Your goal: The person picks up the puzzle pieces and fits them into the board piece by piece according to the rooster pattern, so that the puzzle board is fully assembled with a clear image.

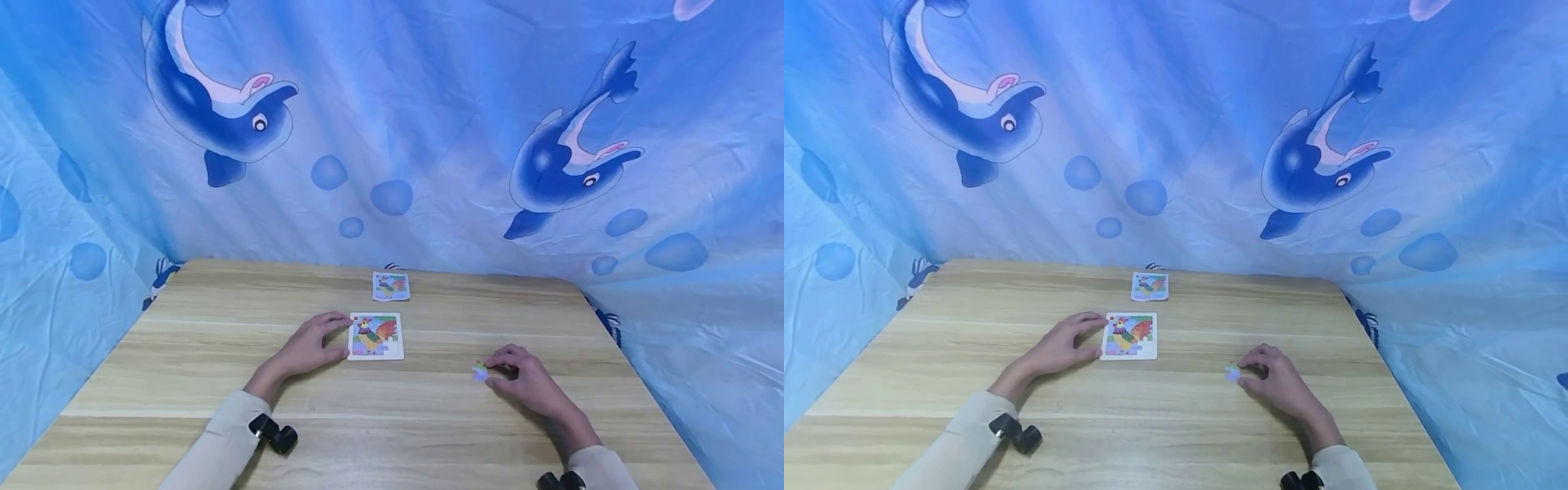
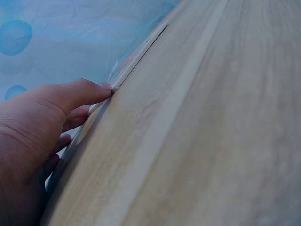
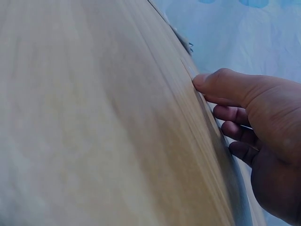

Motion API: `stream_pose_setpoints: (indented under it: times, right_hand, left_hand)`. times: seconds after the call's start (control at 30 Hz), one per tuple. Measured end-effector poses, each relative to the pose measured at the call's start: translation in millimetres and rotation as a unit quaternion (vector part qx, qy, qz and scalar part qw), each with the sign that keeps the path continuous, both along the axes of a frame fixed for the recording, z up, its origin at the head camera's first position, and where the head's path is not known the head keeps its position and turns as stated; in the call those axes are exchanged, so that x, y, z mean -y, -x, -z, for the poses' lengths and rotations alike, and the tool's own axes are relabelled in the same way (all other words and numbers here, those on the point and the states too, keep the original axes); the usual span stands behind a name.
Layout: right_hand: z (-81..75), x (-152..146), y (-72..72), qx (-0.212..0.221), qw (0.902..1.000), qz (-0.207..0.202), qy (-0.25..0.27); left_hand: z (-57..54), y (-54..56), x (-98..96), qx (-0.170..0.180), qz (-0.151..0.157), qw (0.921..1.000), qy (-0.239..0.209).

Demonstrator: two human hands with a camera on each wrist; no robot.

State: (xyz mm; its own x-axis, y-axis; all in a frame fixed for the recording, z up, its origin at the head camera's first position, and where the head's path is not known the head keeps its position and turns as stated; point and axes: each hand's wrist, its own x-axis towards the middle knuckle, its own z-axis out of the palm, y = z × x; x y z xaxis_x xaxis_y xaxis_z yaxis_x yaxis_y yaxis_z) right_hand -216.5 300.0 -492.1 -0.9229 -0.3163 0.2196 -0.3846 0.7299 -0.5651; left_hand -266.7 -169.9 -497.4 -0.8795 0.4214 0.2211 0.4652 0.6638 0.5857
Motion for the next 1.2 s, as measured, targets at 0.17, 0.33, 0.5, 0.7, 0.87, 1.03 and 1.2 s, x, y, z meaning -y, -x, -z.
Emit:
stream_pose_setpoints:
  times: [0.17,0.33,0.5,0.7,0.87,1.03,1.2]
  right_hand:
    - [-2.5,1.1,1.5,-0.003,0.9999,0.003,-0.010]
    - [-2.4,3.9,3.5,-0.006,1.0000,0.000,-0.006]
    - [-3.5,14.1,7.7,-0.010,0.9999,-0.006,0.001]
    - [-7.7,32.4,14.8,0.008,0.9996,-0.018,0.022]
    - [-11.1,50.6,24.8,0.026,0.9978,-0.040,0.046]
    - [-12.6,73.6,39.7,0.031,0.9964,-0.052,0.060]
    - [-12.3,99.0,50.3,0.040,0.9945,-0.074,0.061]
  left_hand:
    - [1.5,-0.6,0.3,-0.001,0.001,1.0000,-0.001]
    - [0.9,-0.9,0.4,-0.004,0.001,1.0000,-0.001]
    - [-0.3,-0.9,0.6,-0.001,0.001,1.0000,0.001]
    - [-1.8,-1.7,0.6,0.006,-0.001,1.0000,0.004]
    - [-3.3,-2.4,-0.1,0.008,0.000,1.0000,0.002]
    - [-2.9,-2.1,-0.1,0.002,-0.001,1.0000,0.003]
    - [-2.8,-2.2,1.0,0.001,0.001,1.0000,0.002]
